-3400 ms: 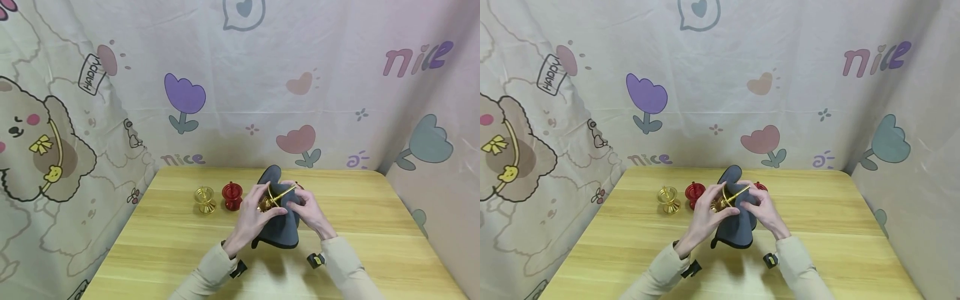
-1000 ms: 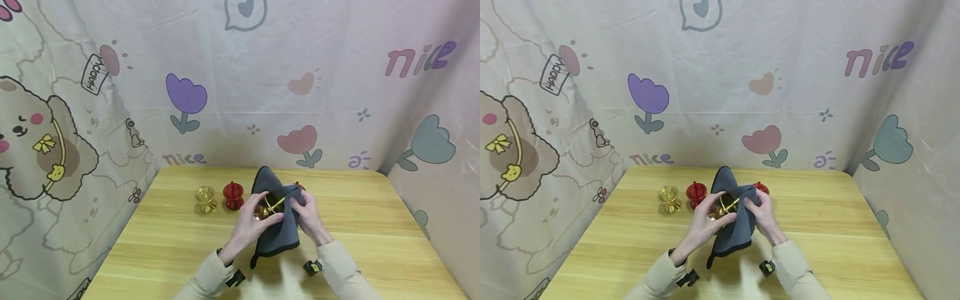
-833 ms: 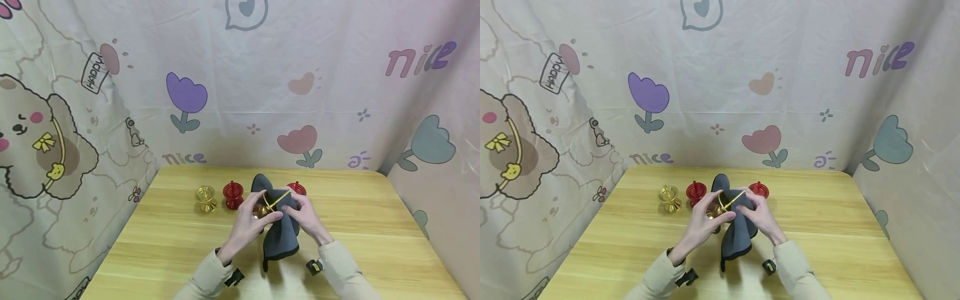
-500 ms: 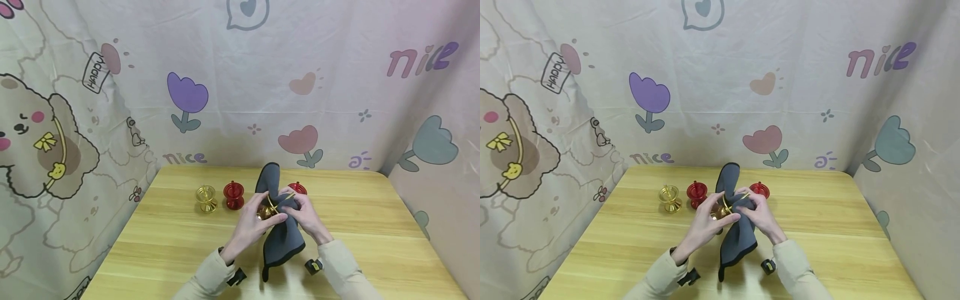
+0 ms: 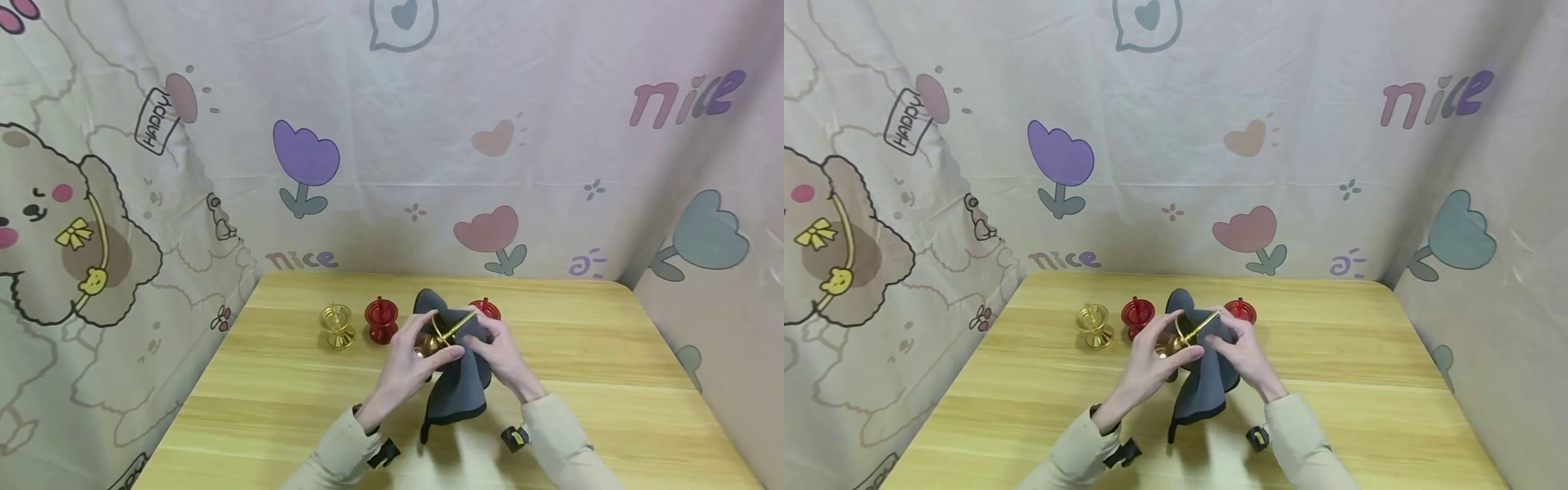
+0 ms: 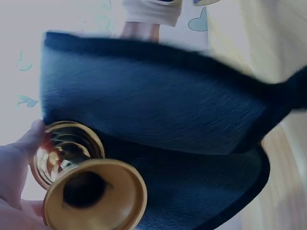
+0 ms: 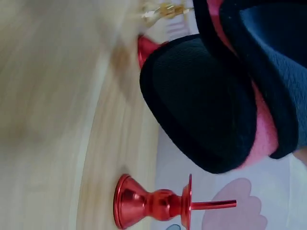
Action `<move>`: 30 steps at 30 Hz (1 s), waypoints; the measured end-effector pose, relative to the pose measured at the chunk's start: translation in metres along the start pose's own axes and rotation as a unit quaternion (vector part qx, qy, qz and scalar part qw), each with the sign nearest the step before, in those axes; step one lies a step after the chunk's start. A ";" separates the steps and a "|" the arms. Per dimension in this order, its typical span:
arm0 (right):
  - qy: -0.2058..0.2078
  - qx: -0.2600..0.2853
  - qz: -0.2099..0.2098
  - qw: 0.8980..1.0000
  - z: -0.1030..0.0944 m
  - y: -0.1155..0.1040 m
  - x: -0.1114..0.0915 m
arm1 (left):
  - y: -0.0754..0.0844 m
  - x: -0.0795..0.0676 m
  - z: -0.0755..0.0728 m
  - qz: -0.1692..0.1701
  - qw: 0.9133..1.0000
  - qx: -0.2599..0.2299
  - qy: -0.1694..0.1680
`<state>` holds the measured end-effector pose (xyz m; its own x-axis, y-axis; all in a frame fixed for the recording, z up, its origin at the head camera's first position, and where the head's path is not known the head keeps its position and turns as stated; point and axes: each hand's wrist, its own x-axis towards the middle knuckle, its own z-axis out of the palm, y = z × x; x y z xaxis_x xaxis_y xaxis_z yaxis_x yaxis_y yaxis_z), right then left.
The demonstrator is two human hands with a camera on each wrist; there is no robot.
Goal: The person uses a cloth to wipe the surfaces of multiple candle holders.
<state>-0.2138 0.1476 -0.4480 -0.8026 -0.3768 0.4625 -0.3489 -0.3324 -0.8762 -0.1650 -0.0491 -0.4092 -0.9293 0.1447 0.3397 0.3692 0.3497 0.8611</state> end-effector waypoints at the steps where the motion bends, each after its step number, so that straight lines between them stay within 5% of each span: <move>1: -0.016 -0.028 0.002 0.999 -0.001 0.000 0.001 | 0.000 0.000 0.000 -0.002 1.000 0.004 0.000; 7: -0.037 -0.094 0.005 0.995 -0.001 -0.001 0.003 | -0.003 -0.001 0.003 -0.002 0.999 0.024 -0.024; 15: 0.002 -0.034 -0.007 0.999 0.000 0.001 -0.002 | -0.005 -0.003 0.007 -0.004 0.999 0.019 -0.025; 22: 0.066 0.035 0.027 0.997 0.002 -0.005 -0.007 | -0.009 -0.007 0.009 -0.017 0.999 -0.027 -0.015; 26: 0.060 -0.025 0.005 0.998 0.006 -0.007 -0.008 | -0.010 -0.005 0.006 -0.021 0.997 -0.067 0.014; 30: 0.030 -0.133 -0.064 0.989 0.010 -0.006 -0.010 | -0.011 -0.002 0.002 -0.042 0.994 -0.102 0.025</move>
<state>-0.1988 0.1452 -0.4464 -0.7680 -0.2922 0.5699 -0.5578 -0.1321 -0.8194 -0.1666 -0.0517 -0.4197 -0.9578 0.0742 0.2778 0.2865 0.1635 0.9440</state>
